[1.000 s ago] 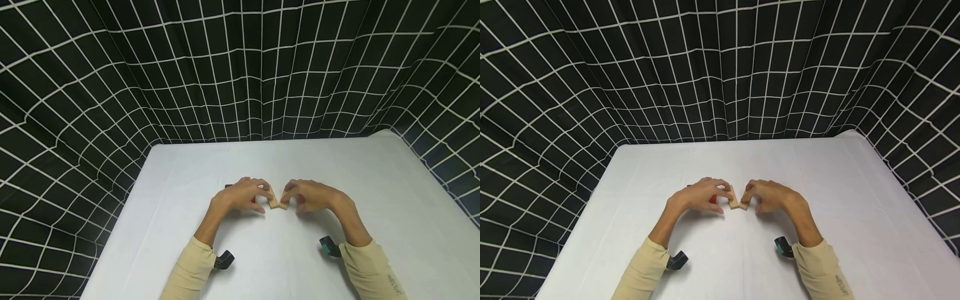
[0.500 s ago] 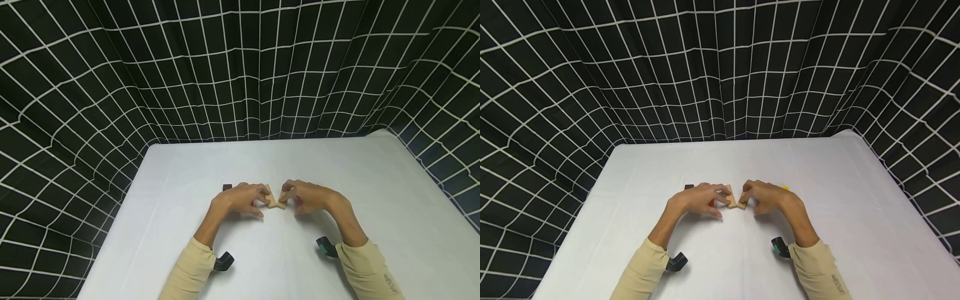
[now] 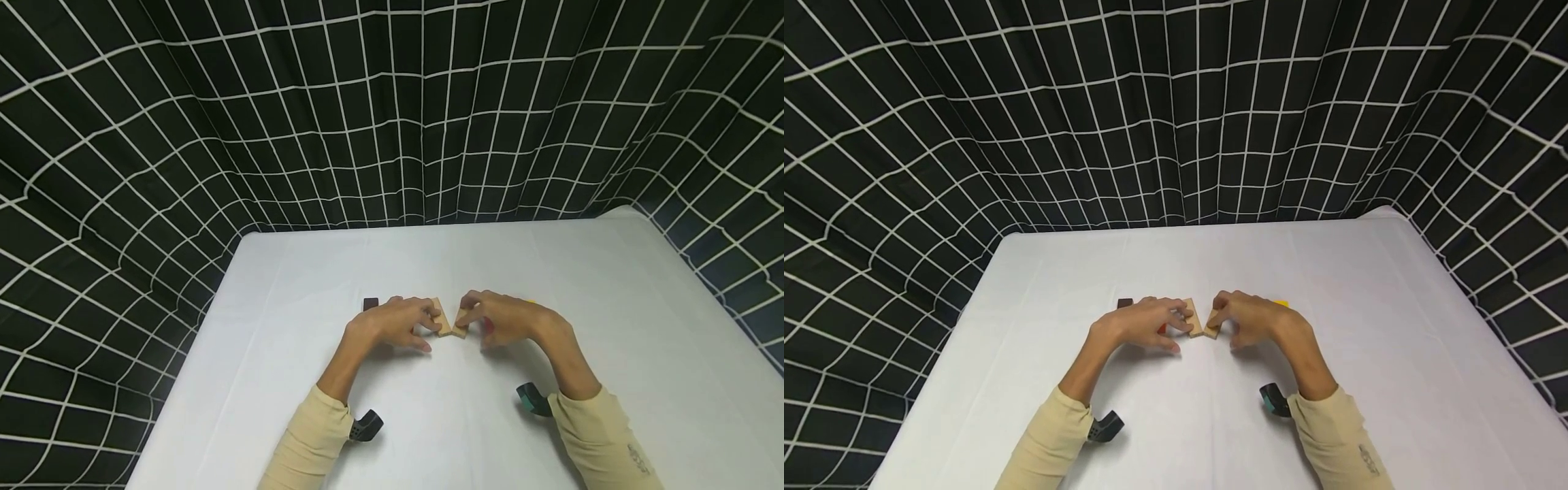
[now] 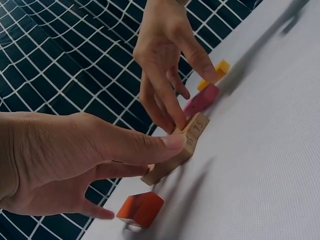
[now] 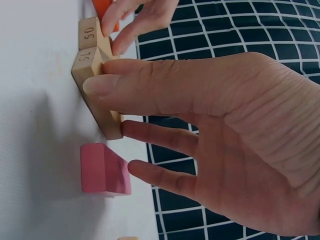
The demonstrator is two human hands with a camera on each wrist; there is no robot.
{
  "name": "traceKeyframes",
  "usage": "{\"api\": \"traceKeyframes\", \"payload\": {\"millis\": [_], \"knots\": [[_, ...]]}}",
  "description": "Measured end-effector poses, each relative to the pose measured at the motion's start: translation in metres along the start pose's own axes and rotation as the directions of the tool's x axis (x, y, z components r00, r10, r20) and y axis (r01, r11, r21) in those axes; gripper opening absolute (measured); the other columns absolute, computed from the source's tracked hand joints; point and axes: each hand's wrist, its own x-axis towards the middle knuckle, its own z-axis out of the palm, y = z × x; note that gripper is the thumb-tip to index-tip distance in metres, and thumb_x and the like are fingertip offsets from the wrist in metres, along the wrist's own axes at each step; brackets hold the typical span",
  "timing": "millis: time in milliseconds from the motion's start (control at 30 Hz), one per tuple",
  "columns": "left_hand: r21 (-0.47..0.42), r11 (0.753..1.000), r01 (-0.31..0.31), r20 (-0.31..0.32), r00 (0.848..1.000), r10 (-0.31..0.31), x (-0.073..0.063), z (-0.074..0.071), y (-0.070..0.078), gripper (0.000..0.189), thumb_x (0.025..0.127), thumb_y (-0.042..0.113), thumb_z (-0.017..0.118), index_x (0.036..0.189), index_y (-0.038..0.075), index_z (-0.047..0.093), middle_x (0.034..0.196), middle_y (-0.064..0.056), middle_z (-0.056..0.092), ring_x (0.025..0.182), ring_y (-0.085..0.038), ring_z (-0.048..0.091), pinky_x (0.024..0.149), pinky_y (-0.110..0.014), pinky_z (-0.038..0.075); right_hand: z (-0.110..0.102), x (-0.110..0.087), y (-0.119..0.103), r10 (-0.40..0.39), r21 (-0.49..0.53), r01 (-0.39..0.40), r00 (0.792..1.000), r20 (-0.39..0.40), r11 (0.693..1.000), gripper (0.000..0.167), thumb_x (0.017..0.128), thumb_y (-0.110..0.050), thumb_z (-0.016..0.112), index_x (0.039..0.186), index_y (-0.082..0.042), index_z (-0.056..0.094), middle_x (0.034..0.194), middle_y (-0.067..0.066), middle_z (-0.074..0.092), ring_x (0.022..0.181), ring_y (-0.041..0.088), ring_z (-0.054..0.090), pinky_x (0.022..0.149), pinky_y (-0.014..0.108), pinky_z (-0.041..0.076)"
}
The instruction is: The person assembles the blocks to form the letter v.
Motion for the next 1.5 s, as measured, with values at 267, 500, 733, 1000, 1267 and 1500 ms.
{"api": "traceKeyframes", "payload": {"millis": [267,500,733,1000,1267,1500], "knots": [[0.002,0.999,0.034,0.014,0.999,-0.034,0.001,0.001,0.003,0.050,0.092,0.040,0.078,0.138,0.022,0.069,0.154,0.002,0.057,0.149,-0.019,0.049,0.130,-0.066,0.022,-0.001,-0.001,0.000,-0.044,0.008,0.044,0.999,-0.002,0.999,0.050,0.079,-0.008,0.088,0.127,-0.018,0.077,0.142,0.015,0.060,0.116,0.025,0.060,0.097,0.043,0.055],[0.011,0.999,0.042,0.019,0.999,-0.042,0.002,-0.001,0.004,0.048,0.093,0.040,0.077,0.137,0.022,0.070,0.155,0.000,0.056,0.149,-0.020,0.049,0.130,-0.066,0.021,-0.001,-0.001,0.002,-0.028,0.008,0.028,1.000,0.000,1.000,0.054,0.081,-0.011,0.087,0.133,-0.015,0.073,0.143,0.012,0.059,0.103,0.021,0.060,0.090,0.036,0.054],[0.010,0.999,0.040,0.015,0.999,-0.041,0.003,0.001,0.004,0.043,0.094,0.038,0.077,0.134,0.022,0.073,0.154,0.001,0.057,0.148,-0.021,0.052,0.130,-0.066,0.021,-0.004,-0.006,0.009,0.003,0.017,-0.002,0.997,-0.080,1.000,0.057,0.083,-0.010,0.085,0.138,-0.013,0.069,0.137,0.010,0.065,0.120,0.029,0.064,0.102,0.053,0.057],[0.001,0.999,0.051,0.005,0.999,-0.051,0.004,0.002,0.005,0.040,0.095,0.038,0.076,0.131,0.021,0.074,0.154,0.001,0.057,0.149,-0.022,0.050,0.129,-0.069,0.019,-0.006,-0.016,0.021,0.181,-0.072,-0.190,0.976,-0.119,0.979,0.063,0.082,-0.024,0.090,0.140,-0.014,0.066,0.138,0.014,0.065,0.125,0.036,0.064,0.107,0.069,0.049],[-0.009,0.999,0.040,-0.004,0.999,-0.040,0.002,0.000,0.005,0.039,0.096,0.037,0.076,0.130,0.019,0.075,0.152,0.001,0.058,0.149,-0.022,0.050,0.128,-0.070,0.020,-0.002,-0.013,0.030,0.220,-0.006,-0.221,0.971,-0.093,0.975,0.059,0.076,-0.016,0.094,0.130,-0.016,0.071,0.123,0.003,0.071,0.103,0.020,0.065,0.091,0.045,0.060],[-0.007,0.999,0.040,-0.008,0.999,-0.040,0.002,0.001,0.003,0.039,0.095,0.038,0.076,0.131,0.021,0.074,0.152,0.003,0.058,0.149,-0.019,0.050,0.127,-0.072,0.019,0.000,-0.010,0.033,0.205,0.010,-0.205,0.973,-0.106,0.979,0.055,0.077,-0.015,0.093,0.128,-0.013,0.072,0.119,0.002,0.072,0.104,0.020,0.065,0.096,0.046,0.060]]}}
